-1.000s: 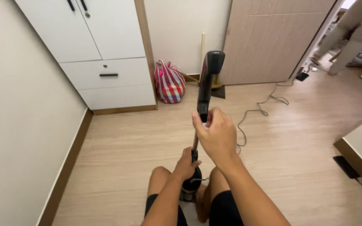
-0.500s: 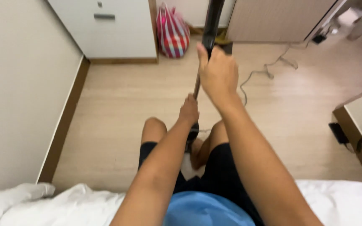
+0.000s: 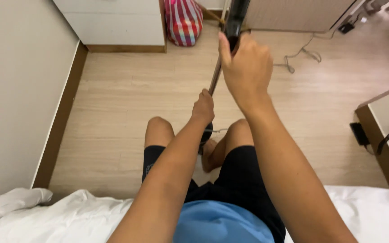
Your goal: Disassembling and reassembling the components of a handheld vacuum cleaner.
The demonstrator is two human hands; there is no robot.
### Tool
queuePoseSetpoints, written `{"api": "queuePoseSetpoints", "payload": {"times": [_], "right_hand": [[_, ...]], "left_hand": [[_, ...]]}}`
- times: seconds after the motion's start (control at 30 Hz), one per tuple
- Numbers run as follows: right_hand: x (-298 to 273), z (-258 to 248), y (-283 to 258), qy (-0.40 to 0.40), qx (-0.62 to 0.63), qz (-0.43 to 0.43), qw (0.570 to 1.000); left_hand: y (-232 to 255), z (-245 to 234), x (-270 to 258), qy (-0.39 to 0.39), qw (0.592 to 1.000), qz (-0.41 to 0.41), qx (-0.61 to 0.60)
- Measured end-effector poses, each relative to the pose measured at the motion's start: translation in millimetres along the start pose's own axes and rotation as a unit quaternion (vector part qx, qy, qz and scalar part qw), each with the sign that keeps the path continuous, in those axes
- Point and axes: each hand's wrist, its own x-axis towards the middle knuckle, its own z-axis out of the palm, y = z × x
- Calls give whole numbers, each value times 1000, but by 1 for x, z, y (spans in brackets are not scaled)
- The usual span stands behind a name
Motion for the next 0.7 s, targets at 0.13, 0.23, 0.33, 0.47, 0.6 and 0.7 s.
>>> {"api": "queuePoseSetpoints", "payload": {"times": [0.13,0.23,0.33,0.47,0.6,0.7], "right_hand": [[0,8,-7,-2,54,9,998],[-1,12,-14,-24,108,69,992],[-1,17,-21,-76,342,254,901],[2,18,-12,-125,680,339,639],[2,6,-10,-181,858,352,329],[-5,6,-5,-278,616,286,679]], "left_hand": [[13,-18,-9,-24,999,-18,18],[14,-16,-11,-53,998,-30,10],[12,-13,-13,-34,999,-10,-10],[13,-18,-13,-39,999,-4,-20],[9,-12,-14,-29,999,1,-41],[1,-8,-11,-9,999,13,-38]]}}
